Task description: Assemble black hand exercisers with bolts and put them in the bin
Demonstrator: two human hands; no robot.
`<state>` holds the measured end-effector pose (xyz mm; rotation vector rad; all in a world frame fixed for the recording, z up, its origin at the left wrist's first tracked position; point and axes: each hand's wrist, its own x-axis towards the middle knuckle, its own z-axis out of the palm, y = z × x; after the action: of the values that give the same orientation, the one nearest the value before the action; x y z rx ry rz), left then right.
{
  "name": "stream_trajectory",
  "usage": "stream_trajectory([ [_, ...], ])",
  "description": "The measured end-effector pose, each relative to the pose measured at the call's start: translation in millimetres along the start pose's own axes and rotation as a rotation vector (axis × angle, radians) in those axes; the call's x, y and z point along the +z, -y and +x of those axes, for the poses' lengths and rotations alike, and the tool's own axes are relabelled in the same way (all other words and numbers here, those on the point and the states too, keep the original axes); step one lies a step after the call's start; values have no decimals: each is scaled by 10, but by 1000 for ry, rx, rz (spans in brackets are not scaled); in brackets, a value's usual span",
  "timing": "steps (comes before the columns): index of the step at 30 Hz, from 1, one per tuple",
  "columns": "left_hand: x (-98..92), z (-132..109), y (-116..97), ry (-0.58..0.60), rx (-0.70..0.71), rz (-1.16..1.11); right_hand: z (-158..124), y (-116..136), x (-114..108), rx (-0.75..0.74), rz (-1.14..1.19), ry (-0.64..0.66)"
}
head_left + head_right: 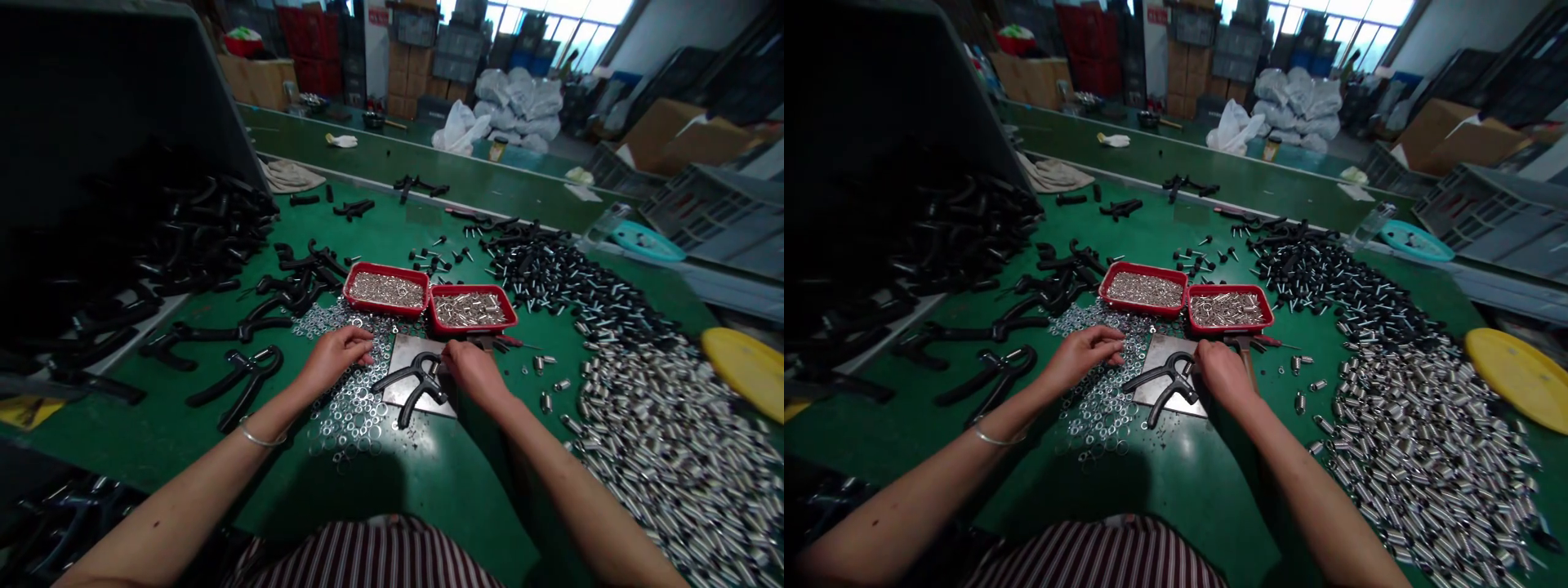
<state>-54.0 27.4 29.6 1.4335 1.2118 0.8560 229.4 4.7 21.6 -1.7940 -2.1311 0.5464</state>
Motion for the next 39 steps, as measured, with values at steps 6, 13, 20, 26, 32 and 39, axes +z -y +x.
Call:
stream_trajectory([
  [6,509,-7,-75,57,214,302,39,82,-184,-56,-232,84],
  [13,931,67,112,4,379,612,-564,-549,-277,318,-520,48],
  [20,1007,33,181,28,613,985,-962,-620,-253,299,240,-93],
  [26,989,3,160,126,742,1066,-1054,-247,-346,-42,253,-50],
  [32,917,-326,38,52,511,939,-1015,-169,-367,-171,249,0],
  [39,1002,-388,119,-37,366,870,-1023,77,-413,-157,211,110],
])
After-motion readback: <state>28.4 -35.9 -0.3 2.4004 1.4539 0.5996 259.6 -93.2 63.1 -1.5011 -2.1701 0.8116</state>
